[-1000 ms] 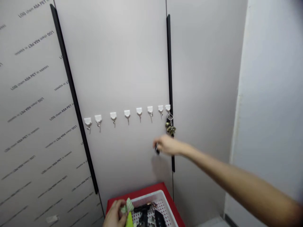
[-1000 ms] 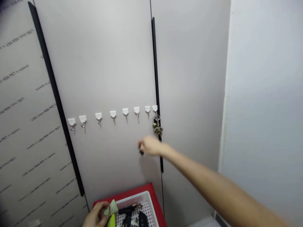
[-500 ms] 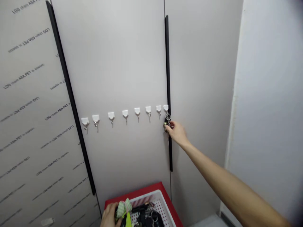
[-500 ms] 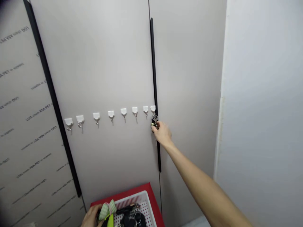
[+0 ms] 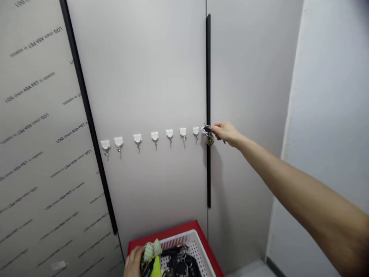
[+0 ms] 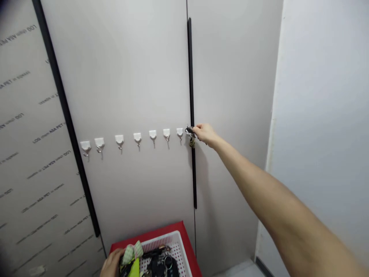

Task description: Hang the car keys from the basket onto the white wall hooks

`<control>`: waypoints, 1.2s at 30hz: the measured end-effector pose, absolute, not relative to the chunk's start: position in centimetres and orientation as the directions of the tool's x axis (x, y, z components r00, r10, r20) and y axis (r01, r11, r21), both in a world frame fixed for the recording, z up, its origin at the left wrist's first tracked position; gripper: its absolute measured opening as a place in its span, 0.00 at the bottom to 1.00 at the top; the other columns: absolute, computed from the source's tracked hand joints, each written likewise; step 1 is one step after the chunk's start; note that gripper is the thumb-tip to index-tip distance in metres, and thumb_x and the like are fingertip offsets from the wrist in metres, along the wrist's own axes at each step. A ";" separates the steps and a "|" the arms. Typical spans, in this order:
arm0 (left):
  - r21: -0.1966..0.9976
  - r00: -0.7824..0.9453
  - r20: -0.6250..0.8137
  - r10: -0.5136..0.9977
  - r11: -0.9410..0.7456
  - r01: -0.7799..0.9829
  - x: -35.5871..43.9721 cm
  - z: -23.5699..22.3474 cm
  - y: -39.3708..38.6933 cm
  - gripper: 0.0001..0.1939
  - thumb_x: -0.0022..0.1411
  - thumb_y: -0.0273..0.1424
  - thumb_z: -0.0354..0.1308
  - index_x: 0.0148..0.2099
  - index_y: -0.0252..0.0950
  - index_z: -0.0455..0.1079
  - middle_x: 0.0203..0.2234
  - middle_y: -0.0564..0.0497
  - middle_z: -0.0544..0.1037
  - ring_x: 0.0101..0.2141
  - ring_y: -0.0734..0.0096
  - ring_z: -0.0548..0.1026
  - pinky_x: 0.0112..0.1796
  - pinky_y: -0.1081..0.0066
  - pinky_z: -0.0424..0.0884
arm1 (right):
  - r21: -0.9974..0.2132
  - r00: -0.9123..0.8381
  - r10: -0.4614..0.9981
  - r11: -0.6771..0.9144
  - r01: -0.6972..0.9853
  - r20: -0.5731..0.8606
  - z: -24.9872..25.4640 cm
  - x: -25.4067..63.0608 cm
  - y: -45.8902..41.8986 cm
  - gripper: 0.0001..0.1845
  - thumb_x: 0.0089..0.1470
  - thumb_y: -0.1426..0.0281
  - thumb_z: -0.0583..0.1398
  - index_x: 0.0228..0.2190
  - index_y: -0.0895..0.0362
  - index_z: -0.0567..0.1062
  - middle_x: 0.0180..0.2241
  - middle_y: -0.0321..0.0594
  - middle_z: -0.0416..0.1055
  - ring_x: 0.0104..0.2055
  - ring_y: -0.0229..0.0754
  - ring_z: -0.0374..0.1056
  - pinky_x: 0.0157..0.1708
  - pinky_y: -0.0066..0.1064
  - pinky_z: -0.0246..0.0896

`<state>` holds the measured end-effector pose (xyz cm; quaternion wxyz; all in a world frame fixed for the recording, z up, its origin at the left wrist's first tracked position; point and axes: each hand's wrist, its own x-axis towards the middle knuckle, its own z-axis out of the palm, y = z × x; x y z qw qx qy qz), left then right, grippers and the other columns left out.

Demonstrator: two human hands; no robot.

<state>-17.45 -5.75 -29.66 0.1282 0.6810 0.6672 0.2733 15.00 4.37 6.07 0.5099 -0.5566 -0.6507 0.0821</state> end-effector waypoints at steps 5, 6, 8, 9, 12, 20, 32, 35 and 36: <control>0.545 -0.037 0.243 0.969 -0.105 0.832 -17.0 -29.0 -6.3 0.22 0.40 0.28 0.46 0.42 0.35 0.62 0.40 0.46 0.65 0.43 0.63 0.61 0.43 0.67 0.57 | -0.801 0.149 0.837 0.430 0.416 0.526 6.9 15.0 2.8 0.09 0.39 0.73 0.49 0.13 0.58 0.56 0.09 0.28 0.48 0.12 0.26 0.46 0.14 0.22 0.43; 0.555 -0.040 0.247 0.968 -0.108 0.825 -16.9 -28.7 -6.5 0.22 0.40 0.28 0.46 0.42 0.35 0.62 0.40 0.46 0.66 0.43 0.63 0.61 0.43 0.67 0.57 | -0.814 0.068 0.867 0.432 0.387 0.493 6.7 15.0 2.3 0.09 0.39 0.73 0.48 0.12 0.58 0.55 0.09 0.28 0.48 0.12 0.26 0.46 0.14 0.22 0.44; 0.574 -0.044 0.264 0.964 -0.120 0.810 -16.5 -28.1 -7.0 0.22 0.40 0.28 0.47 0.42 0.36 0.62 0.40 0.47 0.66 0.43 0.63 0.61 0.44 0.67 0.56 | -0.808 -0.123 0.904 0.421 0.412 0.408 5.5 14.8 1.2 0.10 0.39 0.72 0.49 0.12 0.59 0.56 0.09 0.29 0.49 0.13 0.26 0.47 0.14 0.22 0.44; 0.581 -0.040 0.282 0.959 -0.137 0.802 -16.2 -27.7 -7.4 0.22 0.40 0.28 0.47 0.42 0.37 0.61 0.40 0.47 0.65 0.43 0.63 0.60 0.44 0.67 0.56 | -0.790 -0.201 0.912 0.410 0.455 0.357 4.5 14.4 0.6 0.09 0.39 0.72 0.50 0.12 0.59 0.57 0.09 0.29 0.51 0.13 0.26 0.47 0.14 0.21 0.42; 0.586 -0.043 0.329 0.943 -0.168 0.792 -15.5 -26.8 -8.6 0.24 0.40 0.27 0.47 0.44 0.35 0.58 0.42 0.47 0.63 0.45 0.64 0.58 0.45 0.67 0.54 | -0.751 -0.340 0.924 0.347 0.561 0.173 -0.7 12.6 -0.9 0.08 0.39 0.69 0.50 0.16 0.60 0.62 0.09 0.30 0.53 0.11 0.26 0.46 0.11 0.20 0.37; 0.651 -0.092 0.355 0.930 -0.175 0.739 -15.0 -25.9 -9.2 0.18 0.42 0.25 0.45 0.40 0.31 0.59 0.38 0.45 0.64 0.41 0.66 0.60 0.42 0.65 0.56 | -0.781 -0.554 0.824 0.267 0.565 -0.119 -17.4 7.0 -3.4 0.06 0.36 0.76 0.47 0.15 0.60 0.62 0.10 0.29 0.52 0.13 0.27 0.47 0.13 0.19 0.42; 0.992 -0.051 0.022 0.998 -0.028 -0.125 -14.7 -13.6 -6.5 0.17 0.47 0.41 0.44 0.19 0.32 0.56 0.11 0.57 0.62 0.13 0.84 0.59 0.16 0.81 0.53 | -1.000 -0.513 0.858 0.014 -0.008 0.016 -13.5 2.9 -1.5 0.24 0.44 0.53 0.42 0.10 0.58 0.55 0.09 0.29 0.50 0.12 0.29 0.48 0.15 0.24 0.46; 0.956 0.198 0.125 0.972 -0.064 -0.287 -13.1 -9.1 -6.2 0.25 0.49 0.48 0.35 0.13 0.33 0.50 0.05 0.58 0.53 0.09 0.86 0.51 0.13 0.81 0.45 | -0.960 -0.653 0.751 -0.102 -0.261 0.098 -10.0 1.3 -1.3 0.28 0.42 0.49 0.36 0.08 0.58 0.48 0.07 0.27 0.43 0.09 0.27 0.41 0.12 0.23 0.43; 0.951 0.272 0.144 0.951 -0.056 -0.305 -12.6 -8.2 -6.1 0.27 0.48 0.50 0.32 0.12 0.33 0.50 0.04 0.58 0.52 0.08 0.86 0.50 0.12 0.81 0.44 | -0.948 -0.694 0.710 -0.128 -0.290 0.117 -9.2 0.9 -1.4 0.29 0.42 0.48 0.35 0.08 0.58 0.47 0.07 0.27 0.42 0.09 0.27 0.40 0.12 0.23 0.42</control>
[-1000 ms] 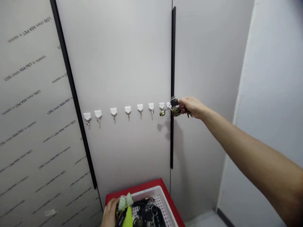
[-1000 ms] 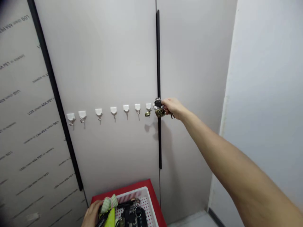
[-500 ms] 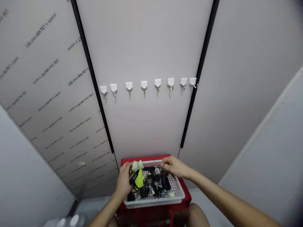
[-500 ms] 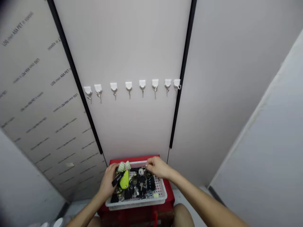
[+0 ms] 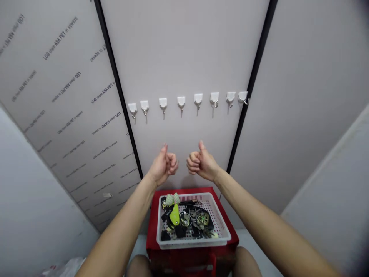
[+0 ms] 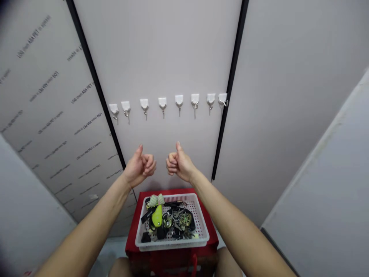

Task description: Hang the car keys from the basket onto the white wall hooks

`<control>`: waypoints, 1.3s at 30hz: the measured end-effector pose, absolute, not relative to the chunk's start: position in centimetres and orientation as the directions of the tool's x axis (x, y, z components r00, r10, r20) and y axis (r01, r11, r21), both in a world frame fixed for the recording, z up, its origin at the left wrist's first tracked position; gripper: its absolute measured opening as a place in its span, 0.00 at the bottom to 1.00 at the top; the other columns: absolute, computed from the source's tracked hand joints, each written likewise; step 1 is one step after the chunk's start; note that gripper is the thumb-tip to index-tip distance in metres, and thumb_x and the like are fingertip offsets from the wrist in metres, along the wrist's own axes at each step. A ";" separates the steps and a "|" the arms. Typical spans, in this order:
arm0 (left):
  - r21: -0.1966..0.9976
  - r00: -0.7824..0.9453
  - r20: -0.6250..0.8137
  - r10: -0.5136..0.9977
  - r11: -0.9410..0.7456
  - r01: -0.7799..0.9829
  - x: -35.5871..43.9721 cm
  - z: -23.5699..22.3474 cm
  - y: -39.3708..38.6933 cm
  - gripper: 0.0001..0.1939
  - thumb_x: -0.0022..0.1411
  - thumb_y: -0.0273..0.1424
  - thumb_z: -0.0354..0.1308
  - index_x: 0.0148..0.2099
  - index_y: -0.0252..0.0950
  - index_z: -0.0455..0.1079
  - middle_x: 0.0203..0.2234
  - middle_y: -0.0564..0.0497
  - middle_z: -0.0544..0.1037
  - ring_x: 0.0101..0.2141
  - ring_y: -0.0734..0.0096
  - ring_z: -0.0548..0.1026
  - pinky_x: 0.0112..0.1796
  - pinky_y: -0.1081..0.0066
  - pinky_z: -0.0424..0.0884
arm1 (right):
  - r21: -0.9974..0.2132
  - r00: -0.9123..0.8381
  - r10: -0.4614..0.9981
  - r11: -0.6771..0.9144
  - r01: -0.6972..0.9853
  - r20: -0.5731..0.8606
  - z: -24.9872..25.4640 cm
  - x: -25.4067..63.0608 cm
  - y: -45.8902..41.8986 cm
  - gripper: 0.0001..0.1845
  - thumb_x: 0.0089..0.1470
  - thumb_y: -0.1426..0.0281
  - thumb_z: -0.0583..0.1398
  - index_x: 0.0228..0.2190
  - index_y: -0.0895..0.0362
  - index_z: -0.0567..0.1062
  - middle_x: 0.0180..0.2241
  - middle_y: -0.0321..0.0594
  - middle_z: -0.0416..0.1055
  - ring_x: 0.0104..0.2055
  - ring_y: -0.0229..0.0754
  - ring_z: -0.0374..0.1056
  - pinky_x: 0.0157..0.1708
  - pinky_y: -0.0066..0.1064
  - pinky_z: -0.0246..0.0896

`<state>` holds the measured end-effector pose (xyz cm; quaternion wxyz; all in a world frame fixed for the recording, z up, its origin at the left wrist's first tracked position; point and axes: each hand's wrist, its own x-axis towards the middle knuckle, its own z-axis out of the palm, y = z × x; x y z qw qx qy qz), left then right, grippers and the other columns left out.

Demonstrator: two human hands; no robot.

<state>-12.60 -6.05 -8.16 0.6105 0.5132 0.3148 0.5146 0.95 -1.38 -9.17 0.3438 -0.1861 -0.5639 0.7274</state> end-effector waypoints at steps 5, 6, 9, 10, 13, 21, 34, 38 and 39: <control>0.949 0.443 0.117 0.889 0.031 -0.314 -11.7 -7.6 -5.5 0.30 0.47 0.52 0.26 0.11 0.33 0.49 0.03 0.58 0.49 0.07 0.86 0.46 0.12 0.80 0.42 | -0.936 -0.783 0.609 -0.186 -0.298 0.128 -8.2 0.3 -1.9 0.30 0.40 0.47 0.34 0.07 0.58 0.47 0.06 0.27 0.42 0.09 0.27 0.39 0.11 0.22 0.39; 0.949 0.452 0.109 0.885 0.042 -0.312 -11.7 -7.9 -5.5 0.30 0.47 0.52 0.26 0.11 0.33 0.49 0.03 0.58 0.49 0.07 0.86 0.46 0.12 0.80 0.41 | -0.935 -0.786 0.603 -0.189 -0.301 0.131 -8.3 0.3 -2.0 0.30 0.40 0.47 0.34 0.07 0.58 0.47 0.06 0.27 0.42 0.09 0.27 0.39 0.11 0.22 0.39; 0.957 0.464 0.078 0.882 0.063 -0.281 -11.8 -8.7 -5.5 0.30 0.47 0.52 0.26 0.11 0.33 0.49 0.03 0.58 0.50 0.07 0.86 0.46 0.12 0.80 0.40 | -0.931 -0.799 0.585 -0.198 -0.306 0.138 -8.5 0.4 -2.0 0.30 0.41 0.47 0.34 0.07 0.58 0.48 0.06 0.28 0.43 0.08 0.27 0.40 0.11 0.22 0.39; 0.961 0.463 0.069 0.884 0.067 -0.269 -11.8 -8.8 -5.6 0.30 0.47 0.52 0.25 0.11 0.33 0.49 0.03 0.57 0.51 0.07 0.86 0.46 0.12 0.80 0.40 | -0.931 -0.803 0.581 -0.200 -0.304 0.137 -8.5 0.4 -2.0 0.30 0.41 0.47 0.34 0.07 0.58 0.48 0.06 0.28 0.43 0.08 0.26 0.40 0.11 0.22 0.38; 0.966 0.449 0.058 0.891 0.063 -0.249 -11.9 -9.0 -5.8 0.31 0.46 0.53 0.25 0.11 0.33 0.48 0.03 0.58 0.50 0.07 0.86 0.46 0.12 0.81 0.41 | -0.936 -0.807 0.576 -0.201 -0.289 0.126 -8.6 0.3 -2.0 0.30 0.41 0.47 0.34 0.07 0.59 0.48 0.06 0.28 0.43 0.08 0.26 0.40 0.11 0.22 0.38; 0.982 0.411 0.015 0.912 0.064 -0.177 -12.8 -11.2 -5.6 0.30 0.46 0.52 0.26 0.11 0.34 0.49 0.03 0.58 0.50 0.07 0.86 0.46 0.12 0.80 0.41 | -0.971 -0.797 0.603 -0.169 -0.168 0.033 -10.1 -0.7 -2.1 0.30 0.40 0.46 0.33 0.08 0.58 0.47 0.06 0.27 0.42 0.08 0.26 0.37 0.10 0.22 0.38; 0.529 0.045 0.181 0.983 -0.136 0.838 -15.0 -22.4 -6.3 0.14 0.44 0.24 0.46 0.36 0.34 0.65 0.33 0.47 0.69 0.37 0.68 0.64 0.39 0.69 0.57 | -0.570 -0.558 0.825 0.501 0.652 0.088 -22.4 -2.4 -2.1 0.06 0.37 0.71 0.52 0.20 0.59 0.68 0.18 0.36 0.64 0.21 0.32 0.56 0.22 0.24 0.47; 0.663 0.056 0.147 0.988 -0.141 0.735 -15.5 -22.6 -6.6 0.14 0.45 0.25 0.46 0.37 0.32 0.64 0.33 0.47 0.69 0.36 0.68 0.65 0.39 0.68 0.57 | -0.596 -0.526 0.831 0.518 0.614 0.180 -21.7 -2.6 -2.4 0.07 0.38 0.75 0.48 0.18 0.60 0.65 0.20 0.38 0.65 0.24 0.34 0.58 0.25 0.24 0.50; 0.730 0.033 0.141 0.989 -0.127 0.671 -15.7 -22.5 -6.6 0.14 0.45 0.27 0.47 0.38 0.32 0.63 0.34 0.46 0.69 0.35 0.69 0.65 0.39 0.69 0.57 | -0.640 -0.503 0.846 0.488 0.594 0.177 -21.2 -2.6 -2.2 0.06 0.38 0.75 0.48 0.17 0.60 0.64 0.19 0.38 0.64 0.23 0.33 0.57 0.24 0.24 0.50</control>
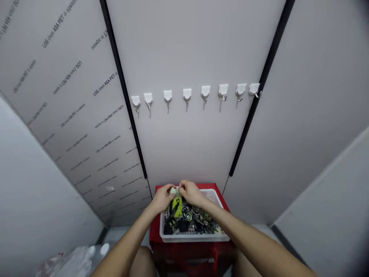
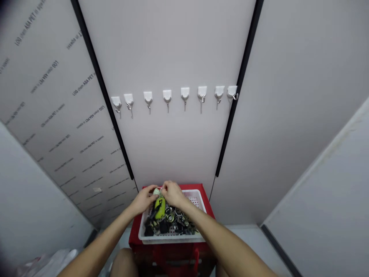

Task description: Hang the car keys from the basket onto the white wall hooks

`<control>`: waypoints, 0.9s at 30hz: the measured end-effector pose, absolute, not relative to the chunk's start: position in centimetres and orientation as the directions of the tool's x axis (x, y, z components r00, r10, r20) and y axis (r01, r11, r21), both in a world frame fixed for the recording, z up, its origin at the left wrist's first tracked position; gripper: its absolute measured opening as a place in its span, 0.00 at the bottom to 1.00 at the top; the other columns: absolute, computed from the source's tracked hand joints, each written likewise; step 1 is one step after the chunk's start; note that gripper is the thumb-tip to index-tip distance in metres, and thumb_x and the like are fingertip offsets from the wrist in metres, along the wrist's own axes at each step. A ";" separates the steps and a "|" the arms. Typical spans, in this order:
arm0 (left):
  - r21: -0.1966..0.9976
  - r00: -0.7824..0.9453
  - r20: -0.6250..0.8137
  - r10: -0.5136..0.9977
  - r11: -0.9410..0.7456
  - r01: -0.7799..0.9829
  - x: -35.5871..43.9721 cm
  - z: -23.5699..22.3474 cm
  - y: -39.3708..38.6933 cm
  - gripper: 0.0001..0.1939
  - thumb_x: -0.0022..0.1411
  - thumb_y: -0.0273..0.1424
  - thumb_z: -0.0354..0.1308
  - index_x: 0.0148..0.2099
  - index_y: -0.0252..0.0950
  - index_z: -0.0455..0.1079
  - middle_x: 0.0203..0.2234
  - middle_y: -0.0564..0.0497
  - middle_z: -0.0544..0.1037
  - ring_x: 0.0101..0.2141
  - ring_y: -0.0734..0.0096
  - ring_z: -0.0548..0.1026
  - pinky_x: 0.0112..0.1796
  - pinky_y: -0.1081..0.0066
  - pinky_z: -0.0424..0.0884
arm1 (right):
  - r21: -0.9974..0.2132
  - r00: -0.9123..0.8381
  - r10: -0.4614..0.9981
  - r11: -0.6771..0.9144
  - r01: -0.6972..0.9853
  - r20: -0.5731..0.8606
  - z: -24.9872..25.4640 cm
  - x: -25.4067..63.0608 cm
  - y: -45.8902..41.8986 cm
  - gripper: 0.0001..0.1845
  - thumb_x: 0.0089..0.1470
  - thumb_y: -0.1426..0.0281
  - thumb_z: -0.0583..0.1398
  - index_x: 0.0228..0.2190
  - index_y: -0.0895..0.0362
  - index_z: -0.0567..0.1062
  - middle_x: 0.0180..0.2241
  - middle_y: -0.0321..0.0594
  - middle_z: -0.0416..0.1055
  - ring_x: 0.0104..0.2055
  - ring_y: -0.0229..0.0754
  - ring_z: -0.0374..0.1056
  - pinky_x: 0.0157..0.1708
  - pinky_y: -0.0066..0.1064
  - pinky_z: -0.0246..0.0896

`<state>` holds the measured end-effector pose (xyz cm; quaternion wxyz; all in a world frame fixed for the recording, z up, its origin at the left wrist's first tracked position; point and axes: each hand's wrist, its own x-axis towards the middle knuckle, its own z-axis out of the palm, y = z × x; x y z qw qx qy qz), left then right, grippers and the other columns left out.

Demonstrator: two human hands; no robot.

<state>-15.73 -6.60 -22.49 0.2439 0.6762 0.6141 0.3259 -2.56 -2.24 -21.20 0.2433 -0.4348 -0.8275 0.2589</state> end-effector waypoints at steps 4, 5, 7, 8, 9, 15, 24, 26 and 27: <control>0.958 -0.043 0.030 0.999 -0.017 0.287 -16.0 -22.1 -6.9 0.18 0.46 0.33 0.48 0.41 0.30 0.59 0.36 0.44 0.68 0.35 0.70 0.66 0.37 0.69 0.60 | -0.908 -0.437 0.899 0.211 0.363 0.034 -19.1 -2.2 -1.7 0.05 0.41 0.72 0.45 0.18 0.58 0.58 0.17 0.33 0.60 0.18 0.31 0.57 0.18 0.23 0.51; 0.984 -0.007 -0.012 1.000 0.013 0.177 -15.8 -22.2 -7.0 0.19 0.45 0.33 0.49 0.41 0.30 0.58 0.36 0.43 0.68 0.35 0.70 0.66 0.37 0.69 0.60 | -0.953 -0.435 0.900 0.133 0.273 0.001 -18.7 -2.2 -1.7 0.05 0.41 0.71 0.45 0.19 0.58 0.57 0.18 0.33 0.60 0.18 0.31 0.58 0.17 0.22 0.51; 0.999 0.096 -0.037 0.995 0.038 -0.006 -15.1 -22.3 -7.2 0.21 0.41 0.31 0.53 0.40 0.31 0.58 0.35 0.45 0.68 0.34 0.70 0.66 0.36 0.70 0.61 | -0.995 -0.442 0.896 0.012 0.102 -0.035 -18.1 -2.1 -1.9 0.05 0.41 0.70 0.45 0.19 0.58 0.57 0.20 0.32 0.61 0.18 0.30 0.59 0.17 0.22 0.52; 0.997 0.132 -0.021 0.991 0.030 -0.069 -14.7 -22.4 -7.3 0.21 0.39 0.29 0.55 0.40 0.31 0.58 0.35 0.46 0.69 0.34 0.71 0.66 0.37 0.71 0.60 | -0.999 -0.449 0.893 -0.023 0.031 -0.034 -17.8 -2.0 -2.1 0.05 0.41 0.69 0.46 0.19 0.58 0.57 0.20 0.31 0.61 0.18 0.29 0.59 0.17 0.22 0.53; 0.993 0.146 0.000 0.989 0.017 -0.117 -14.3 -22.4 -7.3 0.21 0.38 0.28 0.55 0.39 0.32 0.58 0.34 0.47 0.69 0.34 0.72 0.66 0.36 0.72 0.60 | -0.999 -0.456 0.890 -0.046 -0.029 -0.028 -17.6 -2.0 -2.3 0.05 0.40 0.68 0.47 0.19 0.58 0.57 0.21 0.31 0.60 0.18 0.29 0.59 0.17 0.23 0.54; 0.999 -0.019 -0.037 0.999 0.036 -0.027 -14.3 -21.5 -7.4 0.13 0.40 0.26 0.53 0.33 0.30 0.61 0.19 0.55 0.67 0.19 0.81 0.63 0.23 0.78 0.59 | -0.966 -0.454 0.891 -0.107 -0.234 0.012 -16.3 -1.2 -3.0 0.05 0.36 0.70 0.50 0.17 0.59 0.58 0.18 0.29 0.59 0.17 0.28 0.58 0.19 0.23 0.54; 0.883 0.030 0.176 0.984 -0.171 0.438 -17.0 -13.5 -8.2 0.12 0.47 0.29 0.45 0.36 0.31 0.63 0.25 0.52 0.69 0.25 0.77 0.65 0.28 0.75 0.60 | -0.981 -0.506 0.855 0.176 0.082 0.112 -17.1 -1.3 -3.0 0.06 0.38 0.70 0.52 0.17 0.60 0.61 0.15 0.31 0.59 0.18 0.29 0.55 0.19 0.22 0.49; 0.763 0.141 0.248 0.959 -0.283 0.582 -16.7 -11.4 -8.5 0.12 0.47 0.28 0.45 0.35 0.33 0.64 0.29 0.51 0.70 0.30 0.75 0.65 0.33 0.74 0.60 | -0.942 -0.529 0.807 0.333 0.038 0.263 -16.6 -1.9 -3.3 0.07 0.38 0.70 0.53 0.25 0.60 0.64 0.22 0.34 0.62 0.25 0.31 0.58 0.24 0.23 0.52; 0.696 0.188 0.273 0.943 -0.329 0.638 -16.6 -10.5 -8.7 0.12 0.47 0.28 0.45 0.35 0.34 0.65 0.30 0.51 0.70 0.32 0.74 0.65 0.35 0.74 0.59 | -0.922 -0.565 0.760 0.386 -0.006 0.322 -16.2 -2.2 -3.6 0.10 0.39 0.70 0.53 0.29 0.59 0.64 0.26 0.35 0.63 0.28 0.32 0.58 0.26 0.23 0.52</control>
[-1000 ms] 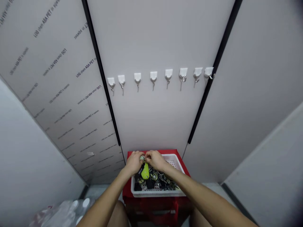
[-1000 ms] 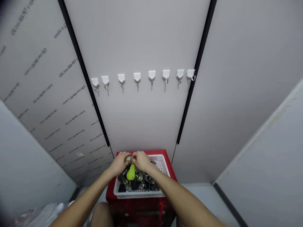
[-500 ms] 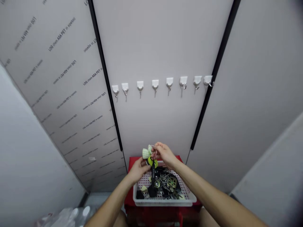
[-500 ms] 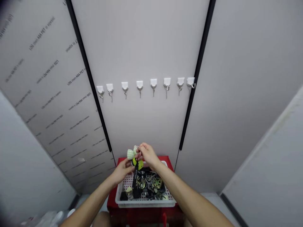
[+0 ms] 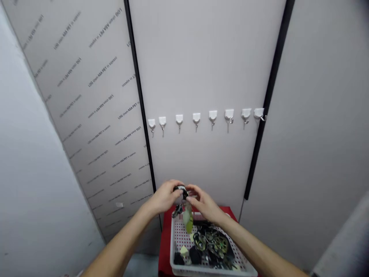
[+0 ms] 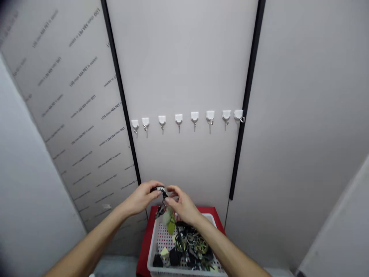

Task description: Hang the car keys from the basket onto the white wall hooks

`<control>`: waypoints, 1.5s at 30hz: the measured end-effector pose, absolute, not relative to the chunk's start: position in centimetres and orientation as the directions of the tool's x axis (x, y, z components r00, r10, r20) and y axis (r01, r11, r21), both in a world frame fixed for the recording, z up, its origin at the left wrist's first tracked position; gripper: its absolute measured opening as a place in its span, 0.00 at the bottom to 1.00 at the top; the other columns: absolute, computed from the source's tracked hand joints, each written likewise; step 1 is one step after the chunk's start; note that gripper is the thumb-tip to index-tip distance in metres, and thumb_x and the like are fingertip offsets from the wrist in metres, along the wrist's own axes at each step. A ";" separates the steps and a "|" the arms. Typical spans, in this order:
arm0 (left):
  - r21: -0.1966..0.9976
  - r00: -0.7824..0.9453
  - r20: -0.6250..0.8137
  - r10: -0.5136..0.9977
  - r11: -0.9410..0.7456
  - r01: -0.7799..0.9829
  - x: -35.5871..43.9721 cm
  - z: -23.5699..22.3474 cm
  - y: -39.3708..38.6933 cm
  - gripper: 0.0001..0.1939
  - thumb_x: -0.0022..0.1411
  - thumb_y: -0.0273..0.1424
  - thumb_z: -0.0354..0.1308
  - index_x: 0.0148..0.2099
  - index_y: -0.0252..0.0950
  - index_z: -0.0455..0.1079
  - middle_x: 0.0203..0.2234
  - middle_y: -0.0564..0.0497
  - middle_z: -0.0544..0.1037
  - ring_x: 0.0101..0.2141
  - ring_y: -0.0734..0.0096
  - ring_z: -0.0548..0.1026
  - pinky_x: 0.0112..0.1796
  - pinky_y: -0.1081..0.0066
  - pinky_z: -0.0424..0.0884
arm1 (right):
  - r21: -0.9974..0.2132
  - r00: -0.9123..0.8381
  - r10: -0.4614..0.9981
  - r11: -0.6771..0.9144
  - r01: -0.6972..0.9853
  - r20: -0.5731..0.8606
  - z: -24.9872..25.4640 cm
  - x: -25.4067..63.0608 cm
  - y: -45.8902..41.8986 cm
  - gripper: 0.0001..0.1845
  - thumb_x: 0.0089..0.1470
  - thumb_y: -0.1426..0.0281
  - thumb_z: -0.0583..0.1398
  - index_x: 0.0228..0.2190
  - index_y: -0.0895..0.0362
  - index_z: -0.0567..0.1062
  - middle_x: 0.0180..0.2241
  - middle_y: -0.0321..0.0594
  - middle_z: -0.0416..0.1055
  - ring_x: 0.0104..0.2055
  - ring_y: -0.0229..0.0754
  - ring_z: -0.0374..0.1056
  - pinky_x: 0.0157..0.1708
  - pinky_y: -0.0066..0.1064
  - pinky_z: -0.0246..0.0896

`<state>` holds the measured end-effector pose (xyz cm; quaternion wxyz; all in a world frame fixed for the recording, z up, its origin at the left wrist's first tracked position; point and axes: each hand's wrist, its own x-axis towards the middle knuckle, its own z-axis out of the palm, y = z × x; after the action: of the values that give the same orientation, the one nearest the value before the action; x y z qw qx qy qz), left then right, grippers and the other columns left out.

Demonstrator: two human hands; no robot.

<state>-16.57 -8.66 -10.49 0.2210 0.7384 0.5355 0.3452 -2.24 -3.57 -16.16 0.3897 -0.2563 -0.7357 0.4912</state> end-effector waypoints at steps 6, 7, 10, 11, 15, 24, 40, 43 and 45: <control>0.599 0.147 0.308 0.940 -0.312 0.738 -17.9 -6.2 -8.6 0.10 0.44 0.28 0.48 0.31 0.35 0.66 0.26 0.52 0.70 0.28 0.74 0.66 0.30 0.75 0.60 | -0.911 -0.623 0.685 0.393 -0.121 0.378 -13.5 -5.2 -4.3 0.14 0.45 0.63 0.48 0.19 0.61 0.63 0.16 0.33 0.59 0.19 0.29 0.54 0.22 0.24 0.50; 0.626 0.098 0.327 0.940 -0.293 0.723 -18.4 -5.7 -8.5 0.10 0.43 0.28 0.48 0.31 0.34 0.65 0.23 0.53 0.70 0.25 0.75 0.65 0.28 0.75 0.60 | -0.919 -0.586 0.717 0.369 -0.140 0.377 -13.1 -5.9 -4.3 0.15 0.44 0.62 0.48 0.20 0.61 0.63 0.15 0.32 0.58 0.18 0.29 0.53 0.20 0.23 0.49; 0.724 -0.063 0.390 0.919 -0.263 0.638 -20.2 -4.2 -7.9 0.08 0.40 0.27 0.50 0.28 0.33 0.63 0.17 0.56 0.66 0.20 0.79 0.62 0.23 0.77 0.58 | -0.947 -0.546 0.774 0.248 -0.206 0.321 -11.5 -8.1 -4.3 0.16 0.41 0.61 0.50 0.23 0.62 0.64 0.15 0.32 0.59 0.17 0.29 0.54 0.19 0.23 0.48; 0.761 -0.117 0.402 0.908 -0.260 0.594 -20.7 -3.8 -7.8 0.07 0.40 0.27 0.51 0.28 0.33 0.62 0.16 0.57 0.64 0.20 0.80 0.62 0.23 0.77 0.58 | -0.953 -0.544 0.784 0.208 -0.222 0.298 -10.8 -8.9 -4.3 0.15 0.40 0.61 0.50 0.24 0.62 0.64 0.16 0.32 0.60 0.17 0.29 0.54 0.19 0.23 0.48; 0.885 -0.286 0.396 0.872 -0.280 0.371 -22.3 -1.6 -7.2 0.11 0.37 0.27 0.53 0.29 0.33 0.60 0.16 0.58 0.63 0.19 0.82 0.62 0.23 0.78 0.58 | -0.940 -0.455 0.837 0.186 -0.286 0.304 -7.7 -11.4 -3.9 0.12 0.36 0.63 0.53 0.22 0.61 0.64 0.12 0.28 0.56 0.15 0.28 0.52 0.17 0.22 0.47; 0.697 -0.485 0.587 0.648 -0.101 0.709 -25.1 2.7 -3.7 0.07 0.37 0.30 0.54 0.21 0.34 0.59 0.15 0.56 0.65 0.18 0.79 0.63 0.22 0.77 0.58 | -0.883 -0.293 0.855 0.328 -0.335 0.429 -2.6 -14.9 -1.1 0.10 0.33 0.65 0.55 0.19 0.60 0.63 0.12 0.26 0.54 0.15 0.27 0.48 0.16 0.22 0.44; 0.248 -0.257 0.791 0.554 0.093 0.964 -24.5 3.2 -2.1 0.08 0.44 0.27 0.46 0.26 0.35 0.67 0.24 0.50 0.72 0.26 0.73 0.67 0.28 0.75 0.61 | -0.934 -0.340 0.871 0.312 -0.173 0.354 -3.2 -16.6 1.3 0.09 0.39 0.65 0.51 0.17 0.59 0.62 0.11 0.28 0.53 0.13 0.28 0.52 0.14 0.21 0.48; 0.208 -0.234 0.755 0.613 0.115 0.971 -24.5 3.0 -2.1 0.09 0.44 0.25 0.46 0.27 0.35 0.68 0.24 0.49 0.72 0.26 0.72 0.68 0.29 0.74 0.61 | -0.942 -0.376 0.866 0.326 -0.077 0.330 -3.5 -16.7 1.4 0.11 0.41 0.66 0.50 0.14 0.59 0.61 0.10 0.29 0.54 0.13 0.29 0.54 0.14 0.21 0.48; 0.179 -0.207 0.731 0.650 0.110 0.978 -24.5 2.9 -2.1 0.10 0.44 0.25 0.46 0.27 0.34 0.68 0.24 0.49 0.73 0.27 0.71 0.68 0.31 0.74 0.62 | -0.942 -0.386 0.865 0.332 -0.040 0.321 -3.8 -16.7 1.6 0.12 0.41 0.67 0.50 0.12 0.59 0.60 0.10 0.30 0.54 0.13 0.30 0.55 0.14 0.22 0.48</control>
<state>-24.53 -2.13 2.88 -0.2472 0.5793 0.7027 0.3310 -16.74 1.58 -3.79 0.4616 -0.3062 -0.6732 0.4899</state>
